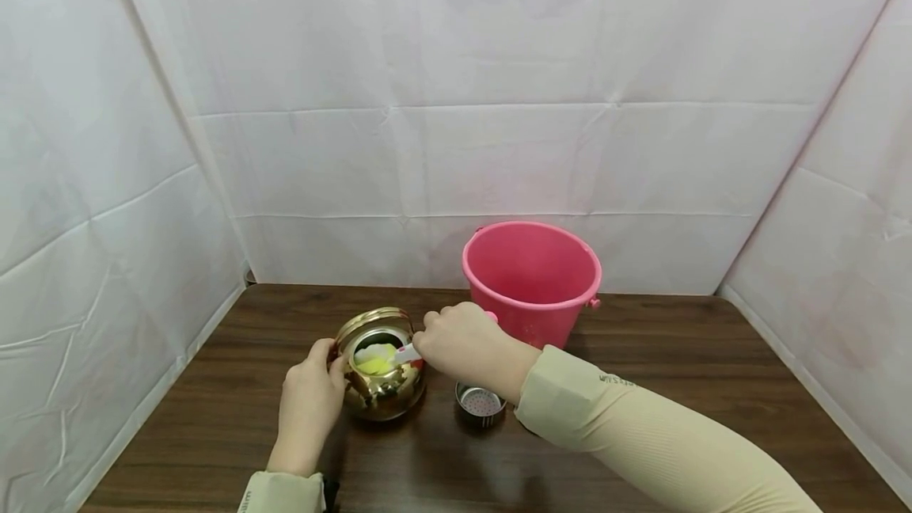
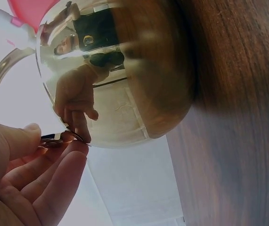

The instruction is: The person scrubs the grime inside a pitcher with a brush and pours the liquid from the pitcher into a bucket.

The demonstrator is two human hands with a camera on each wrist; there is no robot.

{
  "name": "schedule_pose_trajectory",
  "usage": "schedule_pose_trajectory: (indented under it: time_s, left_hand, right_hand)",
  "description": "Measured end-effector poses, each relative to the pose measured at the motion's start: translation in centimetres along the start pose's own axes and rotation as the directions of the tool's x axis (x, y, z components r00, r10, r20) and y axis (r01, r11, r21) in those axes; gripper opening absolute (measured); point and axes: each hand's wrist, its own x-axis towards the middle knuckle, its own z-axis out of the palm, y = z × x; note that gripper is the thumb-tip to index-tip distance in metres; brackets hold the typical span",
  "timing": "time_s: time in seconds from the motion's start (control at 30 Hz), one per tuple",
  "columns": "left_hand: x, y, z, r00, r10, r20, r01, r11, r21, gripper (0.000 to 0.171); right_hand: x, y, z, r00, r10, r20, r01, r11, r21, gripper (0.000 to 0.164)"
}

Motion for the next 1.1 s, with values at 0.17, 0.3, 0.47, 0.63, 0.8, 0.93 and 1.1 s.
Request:
schedule_pose_trajectory:
  time_s: [0.17, 0.3, 0.47, 0.63, 0.8, 0.93, 1.1]
  left_hand:
    - [-0.05, -0.14, 0.14, 1.000, -0.003, -0.010, 0.003, 1.000, -0.004, 0.017]
    - [-0.06, -0.19, 0.23, 1.000, -0.009, -0.003, 0.009, 1.000, -0.006, 0.018]
    - [-0.05, -0.15, 0.26, 1.000, -0.013, 0.003, 0.013, 1.000, -0.009, 0.017]
    - [-0.03, -0.13, 0.32, 1.000, -0.010, 0.003, 0.011, 1.000, -0.004, 0.018]
    - [-0.08, -0.07, 0.32, 1.000, -0.003, -0.002, 0.003, 1.000, 0.007, 0.018]
    - [-0.11, -0.04, 0.31, 1.000, -0.004, 0.001, 0.004, 1.000, 0.016, 0.018]
    - [-0.15, 0.01, 0.30, 1.000, -0.005, -0.004, 0.005, 1.000, 0.018, 0.018]
  right_hand:
    - [0.09, 0.00, -0.03, 1.000, 0.031, 0.006, -0.031, 0.999, 0.008, 0.012]
    - [0.19, 0.06, 0.05, 0.998, 0.065, 0.022, -0.065, 0.997, 0.041, 0.010]
    - [0.33, 0.07, 0.19, 0.995, 0.100, 0.018, -0.101, 0.992, 0.076, 0.010]
    - [0.47, 0.17, 0.08, 0.993, 0.117, 0.033, -0.120, 0.989, 0.090, 0.011]
    - [0.61, 0.41, 0.09, 0.989, 0.121, 0.082, -0.128, 0.988, 0.090, 0.014]
    - [0.64, 0.39, 0.22, 0.992, 0.112, 0.065, -0.117, 0.990, 0.075, 0.014]
    - [0.64, 0.40, 0.49, 0.993, 0.110, 0.034, -0.112, 0.992, 0.061, 0.012]
